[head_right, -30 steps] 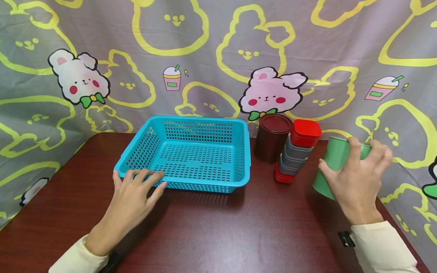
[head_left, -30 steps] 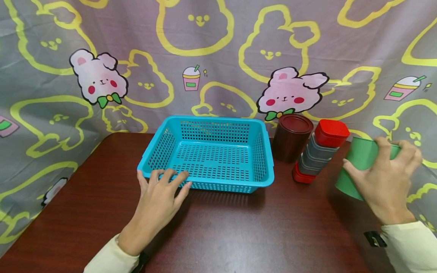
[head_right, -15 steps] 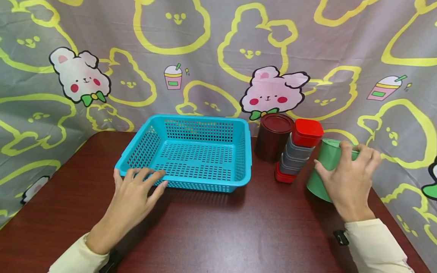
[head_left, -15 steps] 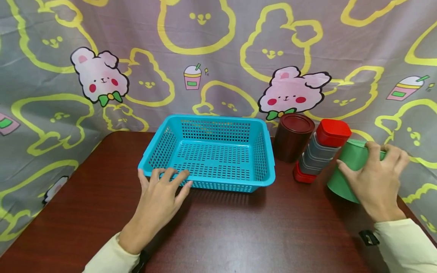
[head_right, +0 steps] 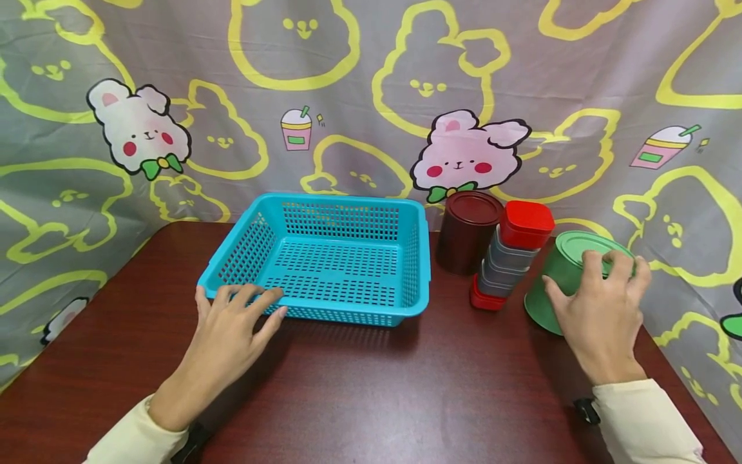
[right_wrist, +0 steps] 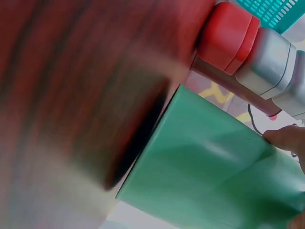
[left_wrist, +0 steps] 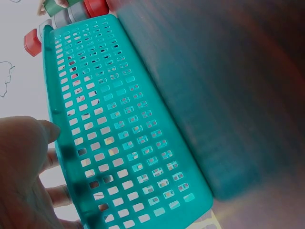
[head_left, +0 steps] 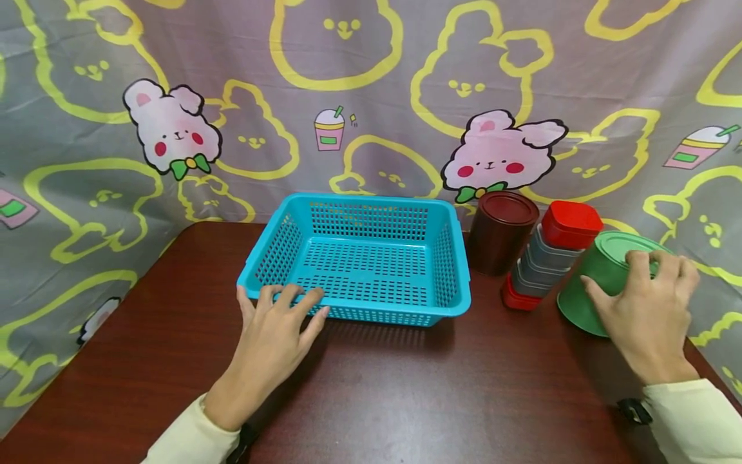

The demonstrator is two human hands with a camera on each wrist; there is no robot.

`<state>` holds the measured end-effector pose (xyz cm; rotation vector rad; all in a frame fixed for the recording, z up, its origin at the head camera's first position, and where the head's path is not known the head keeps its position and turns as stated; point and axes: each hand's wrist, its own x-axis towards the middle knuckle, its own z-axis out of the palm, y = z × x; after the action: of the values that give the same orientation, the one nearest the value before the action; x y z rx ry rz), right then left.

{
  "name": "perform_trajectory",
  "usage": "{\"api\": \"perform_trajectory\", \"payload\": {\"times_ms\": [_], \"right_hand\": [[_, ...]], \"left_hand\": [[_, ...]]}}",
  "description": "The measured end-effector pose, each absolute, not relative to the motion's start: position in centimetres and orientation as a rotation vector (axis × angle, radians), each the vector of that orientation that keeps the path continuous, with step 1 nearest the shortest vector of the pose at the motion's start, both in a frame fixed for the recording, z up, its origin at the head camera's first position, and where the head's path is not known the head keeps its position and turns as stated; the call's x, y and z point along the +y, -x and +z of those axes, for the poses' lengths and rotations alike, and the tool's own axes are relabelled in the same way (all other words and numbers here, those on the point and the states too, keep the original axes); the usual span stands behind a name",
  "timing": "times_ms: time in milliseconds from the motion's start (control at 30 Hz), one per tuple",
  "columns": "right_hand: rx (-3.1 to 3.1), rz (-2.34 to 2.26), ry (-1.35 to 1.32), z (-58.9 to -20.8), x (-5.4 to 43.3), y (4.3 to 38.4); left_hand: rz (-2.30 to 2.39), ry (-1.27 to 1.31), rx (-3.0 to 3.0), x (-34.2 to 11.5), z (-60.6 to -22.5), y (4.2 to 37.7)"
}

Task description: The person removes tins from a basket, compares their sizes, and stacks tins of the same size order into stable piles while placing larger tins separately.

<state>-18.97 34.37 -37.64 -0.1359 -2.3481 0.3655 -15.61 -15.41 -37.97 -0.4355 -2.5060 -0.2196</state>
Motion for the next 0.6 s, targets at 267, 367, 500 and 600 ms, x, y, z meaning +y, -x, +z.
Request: {"api": "perform_trajectory", "payload": {"times_ms": [267,367,500,600], "right_hand": [[-2.389,0.359,0.175,-37.85,34.82,18.75],[-2.394,0.354,0.187,-37.90,34.78,18.58],[-2.421,0.339,0.232,-37.81,34.68,18.41],[-2.434,0.318,0.257,-37.70,34.58,18.42]], "left_hand": [[-0.210,0.430,-2.506,-15.25,-37.97,15.44],[-0.211,0.434,-2.502,-15.24,-38.00,15.46],[-0.219,0.437,-2.504,-15.23,-38.06,15.50],[-0.221,0.433,-2.511,-15.24,-38.06,15.44]]}}
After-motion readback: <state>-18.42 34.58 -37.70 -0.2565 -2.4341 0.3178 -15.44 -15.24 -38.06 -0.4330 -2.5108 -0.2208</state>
